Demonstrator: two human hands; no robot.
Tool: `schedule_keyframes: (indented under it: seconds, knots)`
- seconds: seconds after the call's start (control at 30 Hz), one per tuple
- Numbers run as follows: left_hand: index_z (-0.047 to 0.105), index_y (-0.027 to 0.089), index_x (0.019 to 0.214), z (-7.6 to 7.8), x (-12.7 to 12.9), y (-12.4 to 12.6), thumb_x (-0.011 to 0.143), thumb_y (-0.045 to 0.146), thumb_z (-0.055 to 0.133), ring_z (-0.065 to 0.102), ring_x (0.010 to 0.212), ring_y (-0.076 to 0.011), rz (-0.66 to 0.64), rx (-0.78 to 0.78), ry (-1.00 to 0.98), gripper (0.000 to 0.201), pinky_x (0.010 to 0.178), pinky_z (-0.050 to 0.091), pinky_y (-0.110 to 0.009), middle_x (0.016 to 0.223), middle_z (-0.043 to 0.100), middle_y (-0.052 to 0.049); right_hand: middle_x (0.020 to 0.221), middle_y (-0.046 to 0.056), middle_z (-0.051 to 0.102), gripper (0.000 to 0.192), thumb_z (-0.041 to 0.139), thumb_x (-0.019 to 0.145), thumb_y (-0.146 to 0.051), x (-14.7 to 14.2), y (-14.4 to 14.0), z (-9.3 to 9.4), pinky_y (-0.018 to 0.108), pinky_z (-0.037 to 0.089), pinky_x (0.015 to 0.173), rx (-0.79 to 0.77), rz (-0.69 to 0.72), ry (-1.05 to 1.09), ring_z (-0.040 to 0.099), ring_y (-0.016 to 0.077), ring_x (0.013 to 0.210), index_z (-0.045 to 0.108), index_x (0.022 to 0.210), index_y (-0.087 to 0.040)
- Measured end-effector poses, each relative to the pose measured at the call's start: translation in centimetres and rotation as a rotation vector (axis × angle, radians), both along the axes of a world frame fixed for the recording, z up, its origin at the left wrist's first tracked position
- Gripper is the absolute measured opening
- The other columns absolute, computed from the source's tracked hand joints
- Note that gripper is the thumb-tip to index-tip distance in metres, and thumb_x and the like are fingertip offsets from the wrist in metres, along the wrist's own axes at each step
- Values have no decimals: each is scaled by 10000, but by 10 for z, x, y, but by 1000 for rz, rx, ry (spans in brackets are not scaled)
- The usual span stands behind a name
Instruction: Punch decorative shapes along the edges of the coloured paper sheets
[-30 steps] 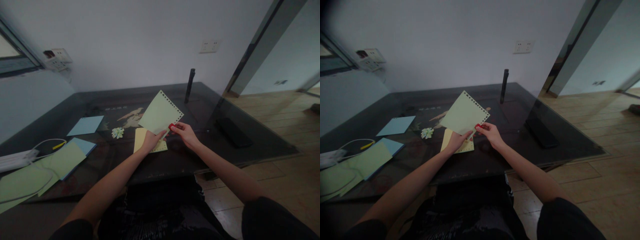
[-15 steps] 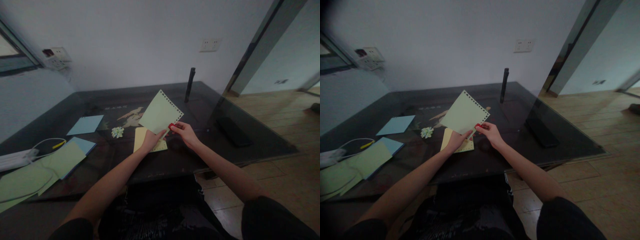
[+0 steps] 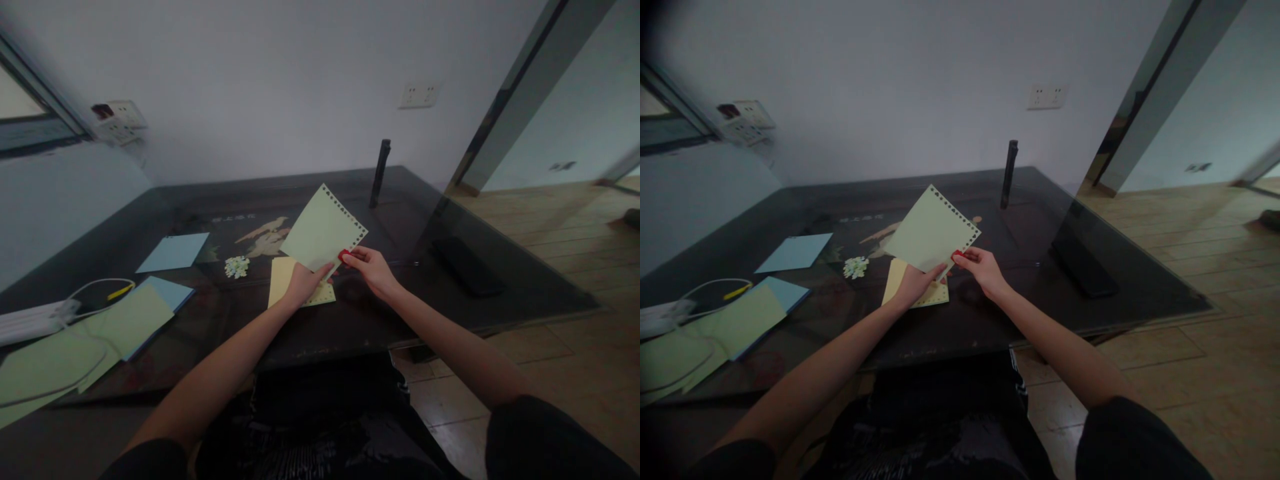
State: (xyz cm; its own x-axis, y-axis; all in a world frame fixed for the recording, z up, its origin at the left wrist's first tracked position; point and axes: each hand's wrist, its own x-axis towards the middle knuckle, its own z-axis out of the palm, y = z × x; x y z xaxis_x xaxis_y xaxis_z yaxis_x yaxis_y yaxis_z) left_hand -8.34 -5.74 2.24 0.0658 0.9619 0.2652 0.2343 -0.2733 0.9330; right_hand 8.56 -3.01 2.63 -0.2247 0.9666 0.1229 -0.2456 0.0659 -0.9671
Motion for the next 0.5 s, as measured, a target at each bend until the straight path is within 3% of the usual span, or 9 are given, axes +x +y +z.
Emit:
schedule_keyframes:
  seconds: [0.5]
  knots:
    - [683, 115, 826, -2, 0, 1, 795, 289, 607, 652, 595, -170, -7, 14, 29, 192, 759, 526, -306, 686, 717, -53, 761, 21, 693, 228, 792, 610, -354, 0, -1, 0, 311, 456, 770, -5, 4, 7, 605, 142, 708, 691, 725, -185]
